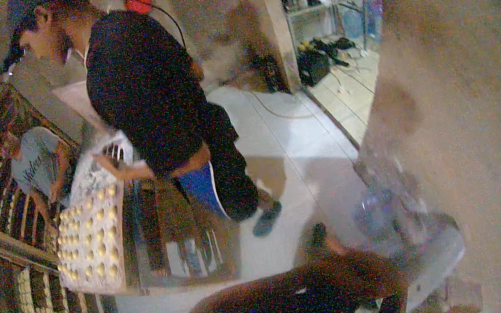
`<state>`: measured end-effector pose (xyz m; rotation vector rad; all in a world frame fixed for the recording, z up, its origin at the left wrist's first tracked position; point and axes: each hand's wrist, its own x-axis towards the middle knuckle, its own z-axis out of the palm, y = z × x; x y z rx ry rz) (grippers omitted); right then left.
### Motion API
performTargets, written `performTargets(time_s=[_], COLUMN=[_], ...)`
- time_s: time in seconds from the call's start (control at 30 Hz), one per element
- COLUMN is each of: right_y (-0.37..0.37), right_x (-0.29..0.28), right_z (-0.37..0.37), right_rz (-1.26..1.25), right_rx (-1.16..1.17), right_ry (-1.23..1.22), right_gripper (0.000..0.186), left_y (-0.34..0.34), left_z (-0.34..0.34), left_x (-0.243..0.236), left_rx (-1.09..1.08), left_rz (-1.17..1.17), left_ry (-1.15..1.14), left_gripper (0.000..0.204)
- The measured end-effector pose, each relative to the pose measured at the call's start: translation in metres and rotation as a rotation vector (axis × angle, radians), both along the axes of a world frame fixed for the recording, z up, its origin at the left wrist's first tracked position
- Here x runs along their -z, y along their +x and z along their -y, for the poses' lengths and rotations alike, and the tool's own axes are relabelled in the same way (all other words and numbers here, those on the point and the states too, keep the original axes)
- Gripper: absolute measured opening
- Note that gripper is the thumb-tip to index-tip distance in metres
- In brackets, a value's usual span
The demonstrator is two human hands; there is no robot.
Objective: The person pours water into a dough mixer, scrapes dough from the bowl, and then shapes small dough pieces into rings by hand on a floured table. The shaped dough rings are placed onto a wooden tray alongside other workers.
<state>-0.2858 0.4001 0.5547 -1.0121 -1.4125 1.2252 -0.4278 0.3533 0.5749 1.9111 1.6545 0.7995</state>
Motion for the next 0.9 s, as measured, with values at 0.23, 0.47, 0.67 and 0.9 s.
performTargets(time_s=[0.23, 0.47, 0.67, 0.9], right_y=[-0.117, -0.233, -0.281, -0.329], right_x=[-0.004, -0.033, -0.048, -0.095], right_z=[-0.180, -0.282, -0.320, -0.411], right_rz=[-0.220, -0.381, -0.504, -0.785], right_rx=[-0.128, -0.374, -0.444, -0.261], right_ry=[-0.076, -0.125, -0.204, -0.200], right_gripper=[0.044, 0.045, 0.045, 0.046], left_y=[-0.079, -0.111, -0.194, -0.203], left_z=[-0.155, -0.286, -0.349, -0.448], left_x=[-0.018, -0.064, -0.091, -0.089], left_rx=[-0.188, -0.521, -0.584, -0.828], left_rz=[-0.048, -0.326, 0.283, 0.067], left_ry=[0.021, 0.032, 0.288, 0.398], left_gripper=[0.046, 0.046, 0.036, 0.062])
